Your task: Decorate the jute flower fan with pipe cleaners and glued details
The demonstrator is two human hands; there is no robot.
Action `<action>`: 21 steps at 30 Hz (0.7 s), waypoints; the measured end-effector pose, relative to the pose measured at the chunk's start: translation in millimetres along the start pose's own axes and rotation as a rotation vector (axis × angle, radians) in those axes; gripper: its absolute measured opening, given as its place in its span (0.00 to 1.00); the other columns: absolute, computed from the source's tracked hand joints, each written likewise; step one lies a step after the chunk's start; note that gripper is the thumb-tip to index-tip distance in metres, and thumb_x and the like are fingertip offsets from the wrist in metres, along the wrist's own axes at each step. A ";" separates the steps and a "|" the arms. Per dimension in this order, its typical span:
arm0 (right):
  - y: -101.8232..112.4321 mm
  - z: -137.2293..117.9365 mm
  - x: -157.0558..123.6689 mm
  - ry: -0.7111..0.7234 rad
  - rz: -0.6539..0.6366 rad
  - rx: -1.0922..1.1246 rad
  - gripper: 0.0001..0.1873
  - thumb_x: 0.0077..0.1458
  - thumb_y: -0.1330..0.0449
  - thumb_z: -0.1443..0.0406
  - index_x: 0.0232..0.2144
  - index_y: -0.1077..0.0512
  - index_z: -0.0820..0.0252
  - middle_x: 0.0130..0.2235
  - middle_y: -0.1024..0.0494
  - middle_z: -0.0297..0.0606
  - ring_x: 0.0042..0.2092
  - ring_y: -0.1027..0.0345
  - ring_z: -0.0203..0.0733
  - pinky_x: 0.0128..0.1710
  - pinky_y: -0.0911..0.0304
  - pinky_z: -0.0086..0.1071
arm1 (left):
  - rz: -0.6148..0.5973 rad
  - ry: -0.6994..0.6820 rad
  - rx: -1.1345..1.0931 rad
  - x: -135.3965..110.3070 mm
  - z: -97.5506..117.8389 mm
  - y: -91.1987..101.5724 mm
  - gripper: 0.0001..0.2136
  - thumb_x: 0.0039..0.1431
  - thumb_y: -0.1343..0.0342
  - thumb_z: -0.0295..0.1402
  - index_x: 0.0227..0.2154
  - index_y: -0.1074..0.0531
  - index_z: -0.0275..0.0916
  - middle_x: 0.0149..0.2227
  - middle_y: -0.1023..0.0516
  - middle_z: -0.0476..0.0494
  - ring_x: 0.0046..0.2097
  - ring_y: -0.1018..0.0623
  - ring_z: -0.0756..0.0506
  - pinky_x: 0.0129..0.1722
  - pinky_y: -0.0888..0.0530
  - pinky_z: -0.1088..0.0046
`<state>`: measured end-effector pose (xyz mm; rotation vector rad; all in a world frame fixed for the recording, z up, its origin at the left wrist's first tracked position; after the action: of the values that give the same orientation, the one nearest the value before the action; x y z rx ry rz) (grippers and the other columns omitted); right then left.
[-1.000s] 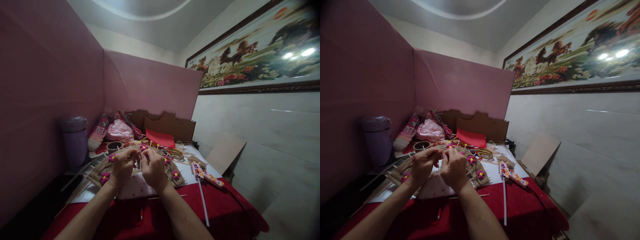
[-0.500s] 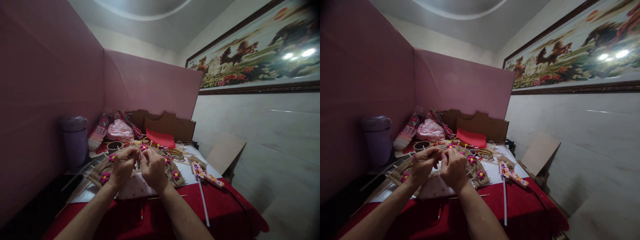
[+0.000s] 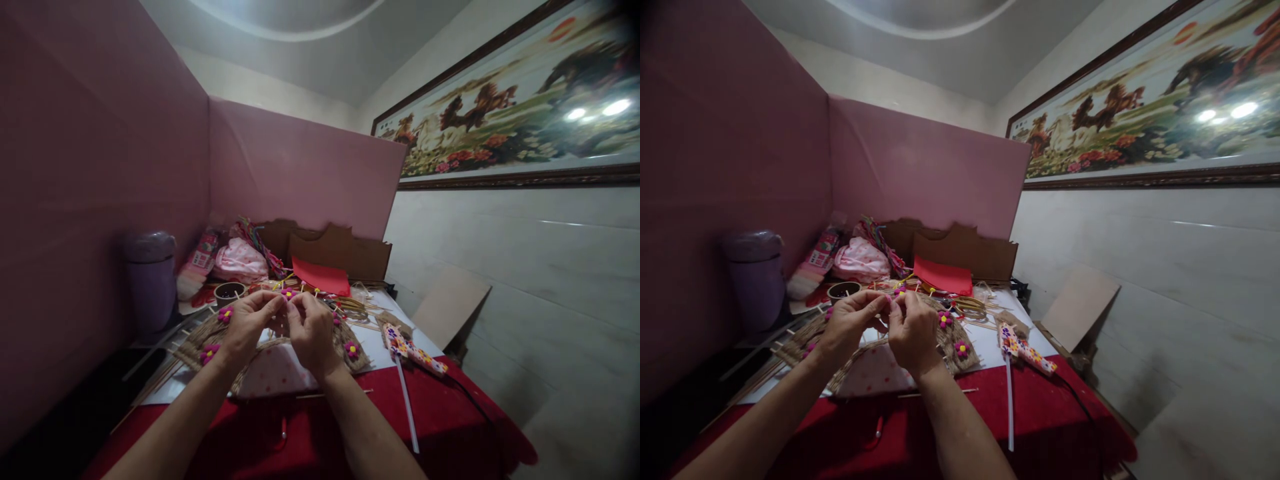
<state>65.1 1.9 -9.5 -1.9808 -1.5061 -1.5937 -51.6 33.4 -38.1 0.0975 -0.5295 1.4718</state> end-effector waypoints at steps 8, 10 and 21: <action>-3.1 -4.4 -2.3 0.056 -0.012 0.012 0.05 0.57 0.48 0.66 0.29 0.35 0.59 0.29 0.29 0.35 0.31 0.36 0.37 0.32 0.46 0.28 | 0.037 -0.015 0.047 -1.1 1.8 -0.4 0.11 0.48 0.39 0.37 0.24 0.30 0.33 0.19 0.28 0.50 0.19 0.30 0.53 0.18 0.31 0.78; -2.2 -4.6 -2.1 0.056 -0.002 -0.003 0.05 0.56 0.47 0.66 0.29 0.34 0.59 0.29 0.29 0.35 0.31 0.36 0.37 0.32 0.46 0.29 | 0.048 -0.031 0.077 -1.4 2.9 0.2 0.11 0.48 0.40 0.37 0.25 0.29 0.33 0.20 0.28 0.50 0.19 0.30 0.52 0.17 0.31 0.77; 7.8 -7.2 -3.5 0.135 0.139 -0.039 0.06 0.55 0.48 0.69 0.28 0.33 0.59 0.29 0.31 0.36 0.33 0.37 0.39 0.33 0.44 0.31 | 0.018 -0.010 -0.008 -2.3 3.9 0.0 0.09 0.45 0.38 0.36 0.26 0.26 0.33 0.23 0.25 0.47 0.21 0.30 0.53 0.18 0.32 0.78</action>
<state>67.0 -8.6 -6.1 -1.9090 -1.2691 -1.6736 -52.6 29.8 -35.6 0.0942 -0.5462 1.4868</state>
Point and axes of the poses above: each hand's wrist, its own x-axis towards the middle knuckle, its own y-axis out of the back of the hand, z = x × y, the point moved 8 cm from there along x, towards the middle knuckle
